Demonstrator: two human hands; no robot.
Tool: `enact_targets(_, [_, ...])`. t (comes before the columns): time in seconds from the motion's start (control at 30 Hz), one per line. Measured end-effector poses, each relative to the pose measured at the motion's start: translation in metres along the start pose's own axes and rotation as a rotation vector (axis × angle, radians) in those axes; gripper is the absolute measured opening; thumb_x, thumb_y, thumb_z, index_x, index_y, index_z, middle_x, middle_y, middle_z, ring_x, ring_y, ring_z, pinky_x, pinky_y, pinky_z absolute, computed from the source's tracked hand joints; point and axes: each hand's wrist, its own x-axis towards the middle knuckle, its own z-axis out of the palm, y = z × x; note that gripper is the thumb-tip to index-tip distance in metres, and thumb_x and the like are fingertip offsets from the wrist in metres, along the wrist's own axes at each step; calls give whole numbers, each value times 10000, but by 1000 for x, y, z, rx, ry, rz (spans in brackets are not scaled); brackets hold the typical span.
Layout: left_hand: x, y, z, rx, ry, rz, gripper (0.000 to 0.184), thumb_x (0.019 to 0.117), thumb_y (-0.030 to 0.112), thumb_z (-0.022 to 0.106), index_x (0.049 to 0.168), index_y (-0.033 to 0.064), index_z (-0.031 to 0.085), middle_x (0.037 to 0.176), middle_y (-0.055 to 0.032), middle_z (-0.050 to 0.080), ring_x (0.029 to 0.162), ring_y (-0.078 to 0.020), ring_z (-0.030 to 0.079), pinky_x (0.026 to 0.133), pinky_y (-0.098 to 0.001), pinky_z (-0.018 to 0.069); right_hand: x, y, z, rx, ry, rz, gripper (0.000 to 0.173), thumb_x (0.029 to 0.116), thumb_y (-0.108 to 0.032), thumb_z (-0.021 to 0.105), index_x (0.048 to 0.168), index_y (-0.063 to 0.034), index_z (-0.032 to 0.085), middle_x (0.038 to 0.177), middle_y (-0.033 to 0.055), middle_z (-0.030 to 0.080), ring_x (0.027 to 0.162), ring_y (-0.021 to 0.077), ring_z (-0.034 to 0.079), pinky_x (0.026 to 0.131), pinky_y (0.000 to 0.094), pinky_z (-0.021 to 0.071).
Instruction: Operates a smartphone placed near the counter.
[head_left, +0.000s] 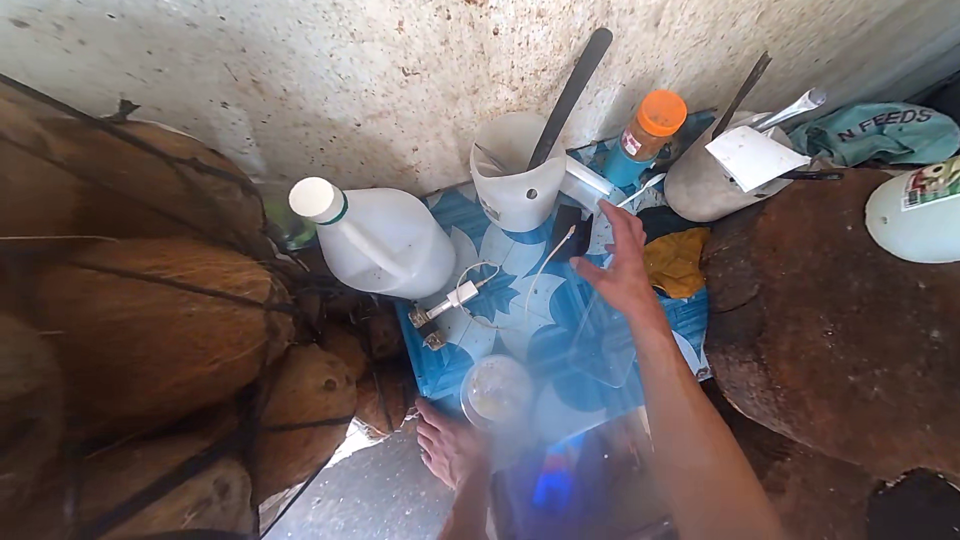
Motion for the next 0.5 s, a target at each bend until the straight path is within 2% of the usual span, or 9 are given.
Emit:
enact_targets(0.1, [-1,-2,-1,9,-2,9,928,865,559,519,1628,112,234,1488,-253,486,1355,-422,511,1005,-623,456,-58,11,3,328,112,48,855,843,-337,754,1589,-177,369,1606,102,373,1418,269,451,1016,462,542])
enact_targets(0.2, [0,-1,-2,10,-22,10,945,860,510,578,1634,110,212,1500,-260,472,1361,-435,498,1020,-635,447,-146,27,16,659,159,49,827,902,-470,696,1518,-5,400,1491,173,511,1327,297,550,995,458,558])
enact_targets(0.27, [-1,1,-4,2,-26,20,948,867,504,594,1633,97,211,1511,-261,461,1367,-436,492,1030,-640,440,-214,39,25,715,194,108,803,930,-468,683,1490,37,407,1424,190,565,1280,300,585,966,442,570])
enact_targets(0.33, [-2,1,-5,11,-23,23,930,883,513,577,1631,95,216,1518,-248,461,1379,-420,486,1045,-623,439,-280,50,35,647,275,271,730,949,-343,666,1484,74,397,1379,200,590,1243,273,615,970,397,579])
enact_targets(0.4, [-1,1,-5,20,-20,22,912,891,488,578,1632,97,216,1521,-240,463,1387,-407,484,1049,-607,444,-332,59,49,519,369,546,696,905,-221,650,1488,66,401,1352,201,603,1196,229,640,954,350,576])
enact_targets(0.47, [-3,1,-6,39,-35,12,887,911,466,553,1637,96,202,1553,-223,438,1410,-388,466,1066,-584,439,-369,64,63,398,335,838,801,858,-241,737,1530,6,378,1392,216,570,1215,271,618,949,403,564])
enact_targets(0.5, [-3,3,-7,41,-39,13,881,920,459,546,1637,85,196,1565,-226,423,1419,-389,456,1078,-579,431,-382,67,72,342,249,922,892,840,-290,788,1558,-3,342,1434,236,528,1257,317,582,984,451,546])
